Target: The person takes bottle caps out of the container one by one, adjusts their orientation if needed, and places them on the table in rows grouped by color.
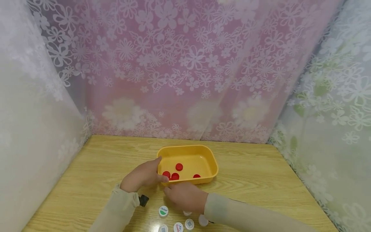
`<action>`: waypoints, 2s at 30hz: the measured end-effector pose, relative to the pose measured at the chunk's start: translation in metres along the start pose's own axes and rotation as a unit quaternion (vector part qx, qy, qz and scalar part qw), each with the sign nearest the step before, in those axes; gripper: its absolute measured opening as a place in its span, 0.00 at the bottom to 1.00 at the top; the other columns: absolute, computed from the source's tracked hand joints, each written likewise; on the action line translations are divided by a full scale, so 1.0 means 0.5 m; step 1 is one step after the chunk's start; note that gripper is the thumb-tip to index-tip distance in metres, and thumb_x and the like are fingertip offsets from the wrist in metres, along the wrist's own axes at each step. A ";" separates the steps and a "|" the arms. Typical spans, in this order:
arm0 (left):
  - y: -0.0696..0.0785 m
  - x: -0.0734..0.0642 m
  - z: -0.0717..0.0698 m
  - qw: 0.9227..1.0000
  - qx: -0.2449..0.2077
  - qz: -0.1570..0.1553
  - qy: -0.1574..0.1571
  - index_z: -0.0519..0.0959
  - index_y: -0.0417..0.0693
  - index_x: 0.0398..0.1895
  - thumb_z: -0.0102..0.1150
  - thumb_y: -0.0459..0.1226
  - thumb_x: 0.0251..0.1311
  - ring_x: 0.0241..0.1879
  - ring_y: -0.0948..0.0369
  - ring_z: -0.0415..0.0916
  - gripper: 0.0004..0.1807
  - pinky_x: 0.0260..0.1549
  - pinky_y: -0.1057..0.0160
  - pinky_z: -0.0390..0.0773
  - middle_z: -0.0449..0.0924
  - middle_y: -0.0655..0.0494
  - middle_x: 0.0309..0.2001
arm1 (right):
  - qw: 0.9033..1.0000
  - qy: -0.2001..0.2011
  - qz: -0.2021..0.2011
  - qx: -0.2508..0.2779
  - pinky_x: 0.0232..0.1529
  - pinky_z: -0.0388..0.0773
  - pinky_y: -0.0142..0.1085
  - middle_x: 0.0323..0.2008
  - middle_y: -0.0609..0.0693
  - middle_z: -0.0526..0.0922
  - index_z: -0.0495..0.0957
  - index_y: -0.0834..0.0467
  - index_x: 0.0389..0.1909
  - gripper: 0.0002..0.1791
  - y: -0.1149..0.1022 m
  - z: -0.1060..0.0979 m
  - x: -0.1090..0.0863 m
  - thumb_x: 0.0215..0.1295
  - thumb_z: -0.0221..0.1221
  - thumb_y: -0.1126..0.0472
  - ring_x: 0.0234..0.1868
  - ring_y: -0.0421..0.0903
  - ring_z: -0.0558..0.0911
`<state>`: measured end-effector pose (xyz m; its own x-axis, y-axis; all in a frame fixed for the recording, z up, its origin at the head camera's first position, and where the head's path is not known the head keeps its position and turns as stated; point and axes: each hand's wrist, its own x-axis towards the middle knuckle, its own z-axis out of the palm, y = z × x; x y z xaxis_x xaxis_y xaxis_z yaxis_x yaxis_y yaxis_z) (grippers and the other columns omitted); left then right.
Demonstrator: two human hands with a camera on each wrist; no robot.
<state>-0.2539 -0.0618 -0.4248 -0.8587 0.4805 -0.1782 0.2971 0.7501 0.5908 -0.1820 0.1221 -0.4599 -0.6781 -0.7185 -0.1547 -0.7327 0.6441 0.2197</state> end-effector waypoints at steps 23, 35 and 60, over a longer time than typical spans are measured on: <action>0.003 0.008 0.005 1.000 0.012 -0.001 -0.007 0.72 0.53 0.70 0.76 0.53 0.56 0.53 0.51 0.77 0.40 0.63 0.40 0.73 0.81 0.51 0.57 | 0.999 -0.033 0.010 0.012 0.28 0.69 0.23 0.22 0.37 0.69 0.78 0.47 0.45 0.14 0.002 0.000 0.003 0.69 0.65 0.43 0.22 0.34 0.68; 0.003 0.003 -0.001 1.000 0.018 -0.005 -0.005 0.68 0.48 0.74 0.75 0.52 0.57 0.55 0.50 0.78 0.45 0.63 0.40 0.73 0.80 0.49 0.61 | 0.987 0.002 -0.004 0.159 0.35 0.72 0.20 0.32 0.32 0.80 0.82 0.46 0.45 0.12 0.018 -0.028 -0.028 0.64 0.72 0.52 0.27 0.30 0.72; 0.001 0.004 -0.004 1.000 0.007 -0.019 -0.007 0.51 0.39 0.82 0.77 0.52 0.56 0.46 0.52 0.75 0.59 0.57 0.46 0.76 0.79 0.46 0.56 | 0.996 -0.027 -0.003 0.090 0.38 0.72 0.25 0.29 0.34 0.77 0.81 0.45 0.41 0.10 0.012 -0.018 -0.031 0.63 0.72 0.51 0.30 0.33 0.71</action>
<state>-0.2563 -0.0615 -0.4231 -0.8633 0.4581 -0.2119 0.2706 0.7745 0.5718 -0.1754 0.1349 -0.4476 -0.6716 -0.7112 -0.2076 -0.7326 0.6793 0.0426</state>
